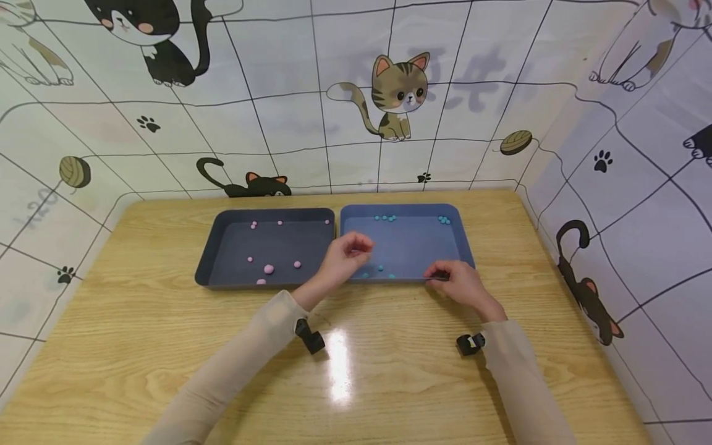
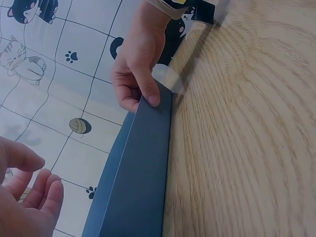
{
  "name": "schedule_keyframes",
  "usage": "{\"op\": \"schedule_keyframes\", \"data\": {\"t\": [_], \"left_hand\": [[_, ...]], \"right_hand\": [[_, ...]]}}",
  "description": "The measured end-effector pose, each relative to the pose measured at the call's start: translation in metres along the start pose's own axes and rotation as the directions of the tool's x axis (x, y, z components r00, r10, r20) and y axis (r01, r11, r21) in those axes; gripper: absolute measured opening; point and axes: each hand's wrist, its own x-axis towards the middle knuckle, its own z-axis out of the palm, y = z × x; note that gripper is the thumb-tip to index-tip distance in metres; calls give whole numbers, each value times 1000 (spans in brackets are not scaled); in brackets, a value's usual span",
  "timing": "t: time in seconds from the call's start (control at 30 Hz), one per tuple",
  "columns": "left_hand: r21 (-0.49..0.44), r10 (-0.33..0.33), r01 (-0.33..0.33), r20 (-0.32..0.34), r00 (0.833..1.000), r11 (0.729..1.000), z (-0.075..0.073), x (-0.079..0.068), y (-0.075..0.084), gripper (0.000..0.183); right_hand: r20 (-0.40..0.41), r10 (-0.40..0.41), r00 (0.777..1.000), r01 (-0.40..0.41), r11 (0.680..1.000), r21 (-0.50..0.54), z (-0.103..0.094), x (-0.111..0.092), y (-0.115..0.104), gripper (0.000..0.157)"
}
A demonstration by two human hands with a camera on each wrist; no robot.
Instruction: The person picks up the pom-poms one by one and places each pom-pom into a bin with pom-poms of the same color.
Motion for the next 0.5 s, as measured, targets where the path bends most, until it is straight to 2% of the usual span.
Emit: {"op": "schedule_keyframes", "data": {"t": [0.27,0.5], "left_hand": [[9,22,-22,-40,999,1000,-11,-6,-5,10],[-28,-16,14,-61,998,1000,-22,-19,-6,10]], "right_hand": [[-10,-18,1000,18,1000,-4,1,1,0,9],[-15,-20,1000,21,1000,5,1,0,-2,6]]}}
